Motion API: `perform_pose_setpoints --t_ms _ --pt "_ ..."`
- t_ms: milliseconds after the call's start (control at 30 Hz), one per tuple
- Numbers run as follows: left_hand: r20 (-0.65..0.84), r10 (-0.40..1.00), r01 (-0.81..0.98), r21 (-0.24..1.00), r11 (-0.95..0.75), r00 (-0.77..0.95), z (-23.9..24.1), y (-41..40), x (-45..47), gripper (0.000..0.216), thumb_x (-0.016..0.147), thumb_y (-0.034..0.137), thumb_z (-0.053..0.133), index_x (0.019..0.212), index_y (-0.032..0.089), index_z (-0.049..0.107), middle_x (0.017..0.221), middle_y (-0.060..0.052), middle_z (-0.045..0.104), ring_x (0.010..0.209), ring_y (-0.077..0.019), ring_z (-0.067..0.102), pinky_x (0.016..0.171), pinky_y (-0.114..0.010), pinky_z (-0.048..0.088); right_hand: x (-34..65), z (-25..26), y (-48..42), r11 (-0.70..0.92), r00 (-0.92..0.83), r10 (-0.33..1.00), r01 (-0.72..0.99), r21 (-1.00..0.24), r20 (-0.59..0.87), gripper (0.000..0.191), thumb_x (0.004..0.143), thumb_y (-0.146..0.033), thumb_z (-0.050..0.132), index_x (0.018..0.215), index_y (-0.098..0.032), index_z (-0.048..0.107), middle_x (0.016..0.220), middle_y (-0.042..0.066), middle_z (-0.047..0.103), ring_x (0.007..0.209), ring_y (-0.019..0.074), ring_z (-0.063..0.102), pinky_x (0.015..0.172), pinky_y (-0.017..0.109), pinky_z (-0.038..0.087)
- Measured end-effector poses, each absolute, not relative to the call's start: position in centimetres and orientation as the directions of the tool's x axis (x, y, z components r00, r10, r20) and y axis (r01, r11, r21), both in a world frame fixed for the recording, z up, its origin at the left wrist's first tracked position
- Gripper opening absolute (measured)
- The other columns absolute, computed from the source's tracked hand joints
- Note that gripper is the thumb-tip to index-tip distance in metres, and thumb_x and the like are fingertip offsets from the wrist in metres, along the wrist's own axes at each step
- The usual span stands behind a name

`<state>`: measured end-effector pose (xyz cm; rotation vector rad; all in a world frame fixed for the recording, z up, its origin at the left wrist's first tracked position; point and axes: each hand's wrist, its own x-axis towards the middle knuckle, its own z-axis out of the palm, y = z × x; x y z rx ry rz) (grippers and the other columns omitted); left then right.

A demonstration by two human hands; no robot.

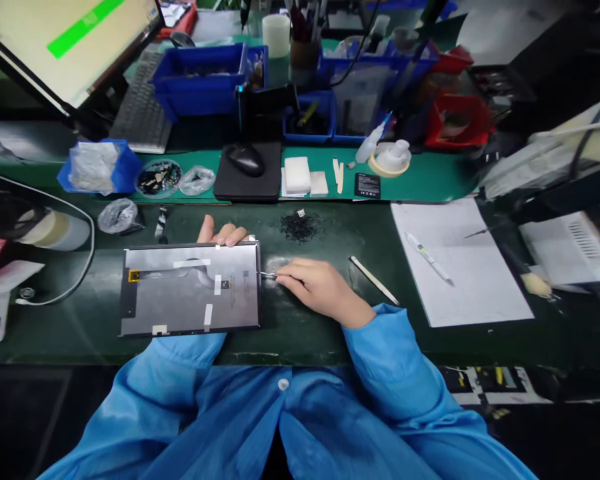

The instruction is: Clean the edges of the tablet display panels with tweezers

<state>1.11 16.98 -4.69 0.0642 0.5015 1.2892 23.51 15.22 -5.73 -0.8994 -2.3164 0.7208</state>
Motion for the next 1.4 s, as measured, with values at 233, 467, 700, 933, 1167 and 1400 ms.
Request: perform_pose_setpoints --t_ms 233,467,700,933,1167,1400 --pt "-0.355 0.929 -0.903 0.356 0.240 0.107 -4.06 16.76 1.35 0.060 0.107 0.058 0.025 0.061 0.020 0.027 0.061 0.001 0.032 0.054 -0.0118 0.036 0.062 -0.028 0.045 23.63 -5.61 15.10 0.561 -0.588 0.771 0.447 -0.697 0.244 0.013 0.097 -0.028 0.067 0.105 -0.022 0.075 0.090 0.003 0.078 0.075 0.0168 0.072 0.070 0.028 0.056" --pt "-0.287 0.949 -0.921 0.319 0.226 0.134 -4.07 16.32 1.38 0.059 0.106 0.056 0.032 0.060 0.019 0.034 0.062 0.000 0.037 0.054 -0.0103 0.040 0.061 -0.027 0.048 23.62 -5.39 15.00 0.554 -0.597 0.772 0.463 -0.691 0.219 0.016 0.099 -0.028 0.063 0.107 -0.022 0.076 0.090 0.004 0.078 0.076 0.0176 0.073 0.071 0.028 0.056" --pt "-0.306 0.941 -0.907 0.338 0.251 0.146 -4.30 16.46 1.27 0.061 0.105 0.060 0.031 0.060 0.019 0.035 0.062 -0.001 0.036 0.055 -0.0119 0.038 0.061 -0.028 0.047 23.60 -5.38 15.09 0.594 -0.630 0.742 0.460 -0.660 0.229 0.020 0.102 -0.026 0.058 0.103 -0.023 0.077 0.097 0.005 0.079 0.087 0.0198 0.074 0.078 0.031 0.057" --pt "-0.336 0.930 -0.911 0.322 0.259 0.146 -4.01 16.43 1.28 0.059 0.105 0.060 0.032 0.061 0.020 0.033 0.063 0.000 0.036 0.055 -0.0126 0.037 0.063 -0.029 0.045 23.60 -5.43 14.98 0.554 -0.598 0.772 0.464 -0.691 0.217 0.014 0.096 -0.027 0.069 0.107 -0.021 0.076 0.094 0.003 0.079 0.075 0.0169 0.072 0.070 0.027 0.055" --pt "-0.353 0.930 -0.902 0.363 0.235 0.101 -4.02 16.76 1.45 0.061 0.106 0.058 0.026 0.060 0.019 0.031 0.060 -0.001 0.034 0.053 -0.0121 0.034 0.059 -0.028 0.044 23.54 -5.23 14.95 0.545 -0.614 0.769 0.486 -0.684 0.176 0.019 0.102 -0.029 0.058 0.104 -0.024 0.076 0.092 0.003 0.079 0.080 0.0184 0.073 0.073 0.029 0.056" --pt "-0.343 0.931 -0.915 0.322 0.243 0.127 -4.49 17.09 1.30 0.061 0.105 0.060 0.031 0.058 0.020 0.033 0.061 -0.001 0.033 0.055 -0.0125 0.036 0.059 -0.028 0.045 23.52 -5.27 15.05 0.575 -0.615 0.760 0.486 -0.659 0.210 0.017 0.101 -0.029 0.060 0.104 -0.024 0.077 0.099 0.005 0.080 0.087 0.0202 0.074 0.079 0.031 0.057"
